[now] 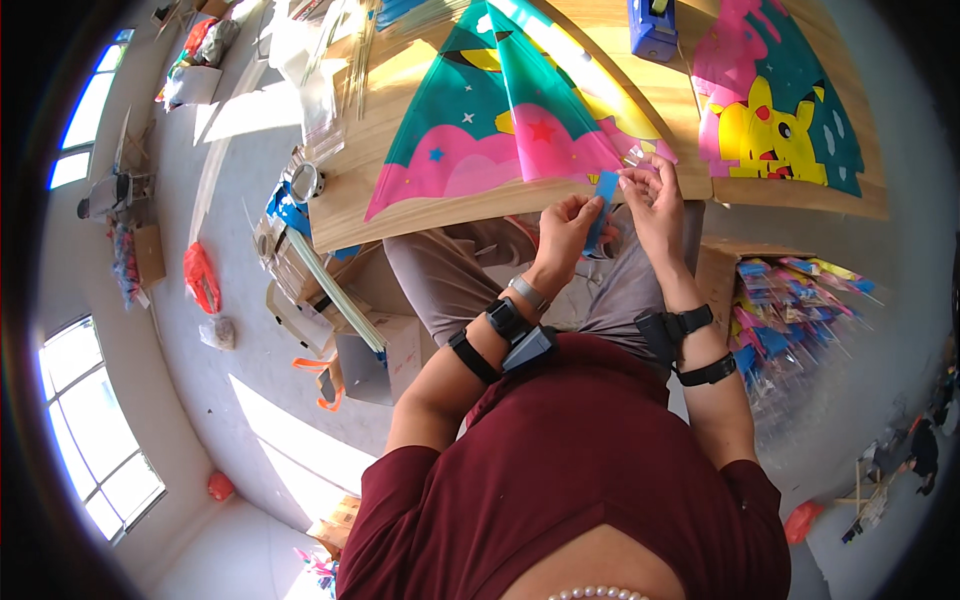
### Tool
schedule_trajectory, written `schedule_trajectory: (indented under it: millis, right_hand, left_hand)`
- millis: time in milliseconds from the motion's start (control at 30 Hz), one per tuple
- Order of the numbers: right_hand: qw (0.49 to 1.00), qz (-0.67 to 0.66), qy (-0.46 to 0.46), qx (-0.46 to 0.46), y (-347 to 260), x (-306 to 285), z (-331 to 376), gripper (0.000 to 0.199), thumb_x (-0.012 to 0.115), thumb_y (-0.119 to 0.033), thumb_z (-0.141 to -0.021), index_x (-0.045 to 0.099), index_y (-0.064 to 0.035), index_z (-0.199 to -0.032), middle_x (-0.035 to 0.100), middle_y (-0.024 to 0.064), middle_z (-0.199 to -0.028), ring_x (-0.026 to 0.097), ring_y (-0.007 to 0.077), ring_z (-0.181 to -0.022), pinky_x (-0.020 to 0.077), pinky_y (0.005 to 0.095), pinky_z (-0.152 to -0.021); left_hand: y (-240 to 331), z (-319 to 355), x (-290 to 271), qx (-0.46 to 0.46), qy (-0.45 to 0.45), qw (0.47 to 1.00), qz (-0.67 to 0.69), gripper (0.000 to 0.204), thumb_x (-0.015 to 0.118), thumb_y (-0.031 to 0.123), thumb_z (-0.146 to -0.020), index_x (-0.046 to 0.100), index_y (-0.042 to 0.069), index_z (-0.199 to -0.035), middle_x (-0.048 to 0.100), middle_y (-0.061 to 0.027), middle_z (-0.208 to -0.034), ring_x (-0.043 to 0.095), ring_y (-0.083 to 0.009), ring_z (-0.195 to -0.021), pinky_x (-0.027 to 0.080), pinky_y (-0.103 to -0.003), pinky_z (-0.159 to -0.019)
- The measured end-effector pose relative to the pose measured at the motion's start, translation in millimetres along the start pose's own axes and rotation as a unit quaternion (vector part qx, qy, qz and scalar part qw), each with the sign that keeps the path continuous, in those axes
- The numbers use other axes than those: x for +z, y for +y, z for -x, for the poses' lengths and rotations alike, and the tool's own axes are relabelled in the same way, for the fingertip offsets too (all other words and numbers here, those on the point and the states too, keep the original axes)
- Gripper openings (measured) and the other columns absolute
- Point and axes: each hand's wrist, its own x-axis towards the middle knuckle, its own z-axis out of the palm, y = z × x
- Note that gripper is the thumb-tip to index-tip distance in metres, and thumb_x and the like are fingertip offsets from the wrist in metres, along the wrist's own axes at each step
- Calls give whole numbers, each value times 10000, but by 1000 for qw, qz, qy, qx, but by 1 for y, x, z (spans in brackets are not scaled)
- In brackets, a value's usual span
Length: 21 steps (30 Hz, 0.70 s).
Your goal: Manually assembling paper or plastic kites by applying tape and attaching structural elements.
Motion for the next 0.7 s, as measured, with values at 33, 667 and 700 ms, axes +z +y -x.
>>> schedule_trajectory:
  millis: [33,667,700]
  right_hand:
    - [999,-5,20,-36,7,1,-2,353,631,-19,-932,495,-36,-1257,695,125,-1045,684,182,-936,536,319,-844]
    - [989,92,8,-118,28,-6,-1,448,459,104,-944,392,-9,-1373,589,208,-1252,673,289,-1066,532,368,-897]
    - [987,102,1,-125,30,-5,-2,443,456,101,-947,396,-7,-1372,583,212,-1266,667,296,-1081,529,374,-908]
  left_hand:
    - [-4,-6,-1,0,29,1000,0,241,640,216,-992,627,-22,-1026,688,-85,-878,707,-172,-733,582,-278,-645]
    - [-21,-50,-2,-42,107,992,-50,220,674,167,-950,661,-52,-933,719,-151,-823,712,-220,-667,586,-306,-614]
    - [-21,-50,-2,-43,106,992,-51,220,674,167,-950,661,-52,-933,719,-151,-823,712,-220,-667,586,-306,-614]
